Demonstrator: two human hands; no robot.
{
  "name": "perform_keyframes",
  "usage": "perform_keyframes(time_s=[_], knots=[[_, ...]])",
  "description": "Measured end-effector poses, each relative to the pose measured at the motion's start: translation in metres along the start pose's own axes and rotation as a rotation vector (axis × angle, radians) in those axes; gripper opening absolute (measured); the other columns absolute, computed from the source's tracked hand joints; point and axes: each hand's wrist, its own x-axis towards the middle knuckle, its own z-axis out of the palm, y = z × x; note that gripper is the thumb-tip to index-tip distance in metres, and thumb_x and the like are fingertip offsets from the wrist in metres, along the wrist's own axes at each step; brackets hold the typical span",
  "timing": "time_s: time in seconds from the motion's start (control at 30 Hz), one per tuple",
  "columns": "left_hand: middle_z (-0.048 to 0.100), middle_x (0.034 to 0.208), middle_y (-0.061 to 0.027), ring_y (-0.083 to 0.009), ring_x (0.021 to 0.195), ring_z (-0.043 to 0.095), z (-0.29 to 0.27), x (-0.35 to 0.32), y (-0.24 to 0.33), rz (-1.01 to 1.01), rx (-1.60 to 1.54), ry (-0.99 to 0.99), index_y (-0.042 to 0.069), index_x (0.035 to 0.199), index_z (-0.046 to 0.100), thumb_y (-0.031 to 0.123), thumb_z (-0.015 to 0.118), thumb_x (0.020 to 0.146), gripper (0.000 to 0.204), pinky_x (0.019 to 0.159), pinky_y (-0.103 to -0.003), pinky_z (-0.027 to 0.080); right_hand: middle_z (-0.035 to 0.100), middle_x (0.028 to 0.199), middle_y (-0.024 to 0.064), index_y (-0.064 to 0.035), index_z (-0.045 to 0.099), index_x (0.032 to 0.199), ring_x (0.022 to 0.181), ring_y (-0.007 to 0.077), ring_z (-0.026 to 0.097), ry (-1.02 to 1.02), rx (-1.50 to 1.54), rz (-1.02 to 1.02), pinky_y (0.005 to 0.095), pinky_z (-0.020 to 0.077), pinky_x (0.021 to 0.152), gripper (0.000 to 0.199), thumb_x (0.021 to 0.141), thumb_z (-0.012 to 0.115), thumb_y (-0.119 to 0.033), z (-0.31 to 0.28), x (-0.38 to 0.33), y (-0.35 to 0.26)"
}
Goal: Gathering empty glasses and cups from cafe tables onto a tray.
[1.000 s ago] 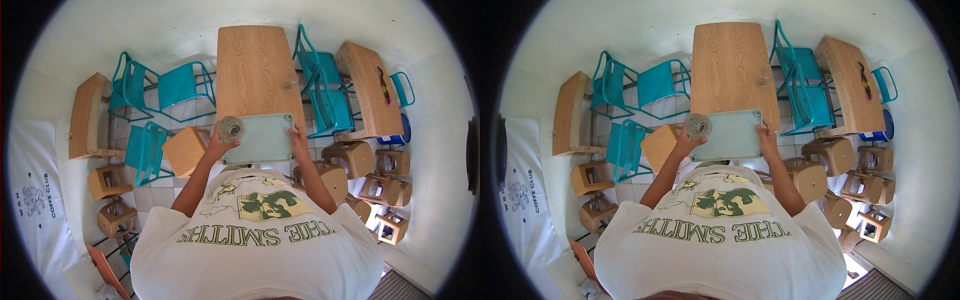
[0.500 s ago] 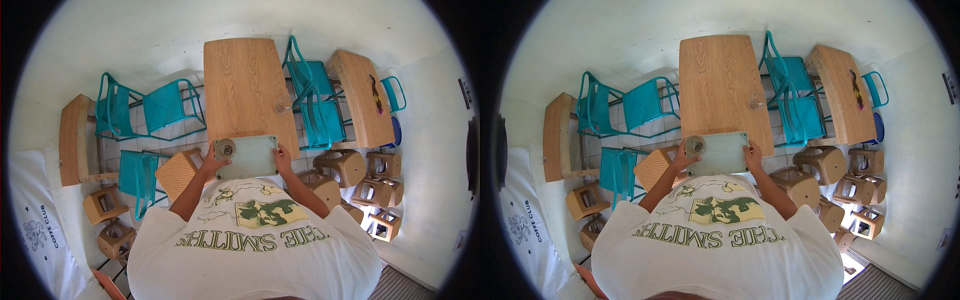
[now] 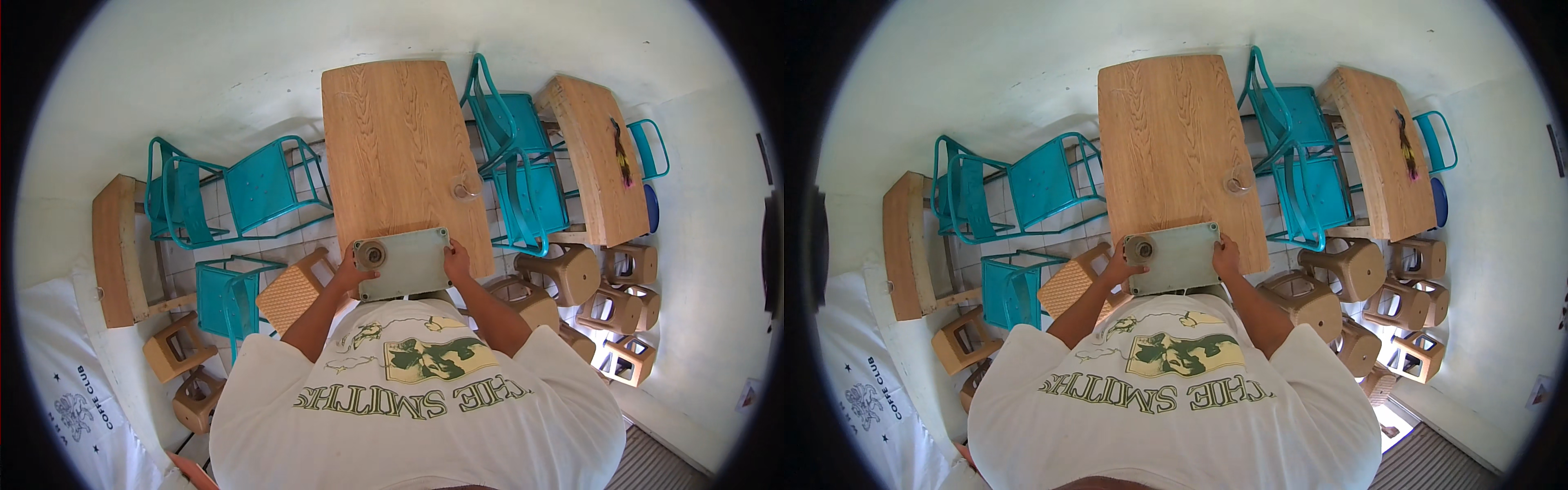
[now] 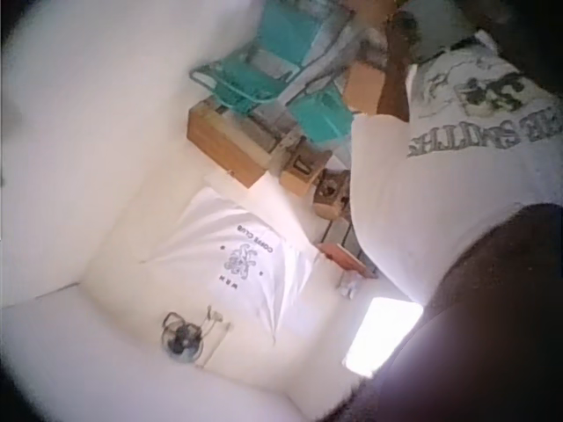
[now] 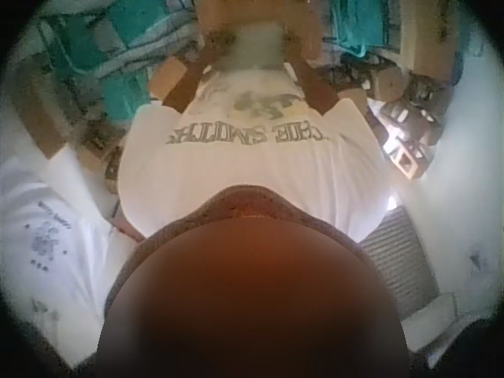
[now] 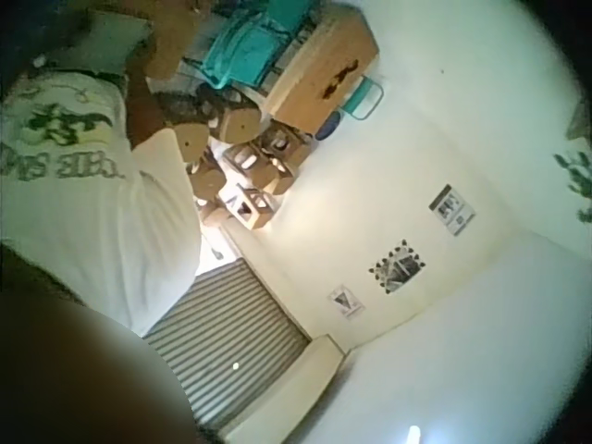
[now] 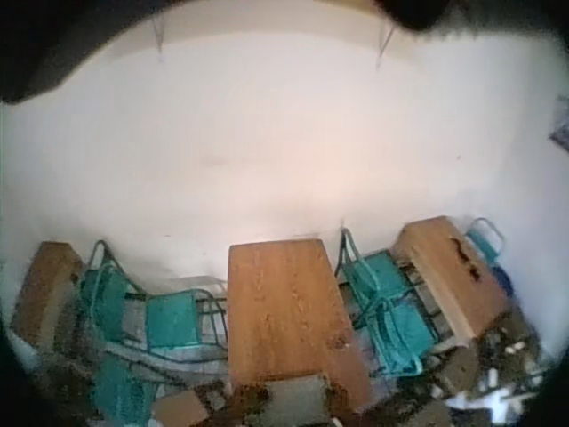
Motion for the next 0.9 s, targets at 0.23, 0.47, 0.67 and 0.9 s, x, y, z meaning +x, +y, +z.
perform_keyframes(time_s=[0.23,0.47,0.67,0.9], knots=[[0.045,0.129,-0.0094,-0.0238,0.12,0.046,-0.005,0.036,0.005,-0.045,0.03,0.073,0.008,0.138,0.024,0.011,0.089,0.053,0.107,0.099,-0.038,0.041,0.061,0.084,0.0222,-0.0065,0.061,0.11,0.081,0.0375,0.06,-0.058,-0.072,-0.042,0.0472,0.0472,0.074,0.027,0.083,0.056,-0.01,0.017,0.064,-0.003],[0.048,0.127,-0.0097,-0.0251,0.117,0.049,-0.008,0.064,0.007,0.091,0.067,0.208,0.008,0.135,0.032,0.013,0.089,0.052,0.101,0.097,-0.04,0.043,0.056,0.102,0.0265,-0.0089,0.054,0.12,0.095,0.041,0.056,-0.214,-0.171,-0.04,0.0473,0.0457,0.083,0.036,0.084,0.054,-0.01,0.037,0.123,-0.026],[0.046,0.123,-0.0159,-0.0322,0.114,0.047,-0.007,0.076,-0.002,0.013,0.304,0.362,0.008,0.135,0.033,0.019,0.091,0.047,0.105,0.098,-0.042,0.038,0.053,0.11,0.0266,-0.0099,0.049,0.126,0.102,0.0423,0.054,-0.227,-0.238,-0.057,0.048,0.0438,0.089,0.043,0.084,0.056,-0.015,0.048,0.145,-0.036],[0.041,0.124,-0.0194,-0.0325,0.113,0.048,0.0,0.076,0.003,-0.073,0.306,0.382,0.007,0.139,0.029,0.021,0.092,0.048,0.111,0.096,-0.041,0.042,0.052,0.114,0.0265,-0.0081,0.048,0.127,0.106,0.0431,0.052,-0.224,-0.24,-0.093,0.0488,0.0407,0.093,0.047,0.083,0.058,-0.017,0.041,0.144,-0.048]])
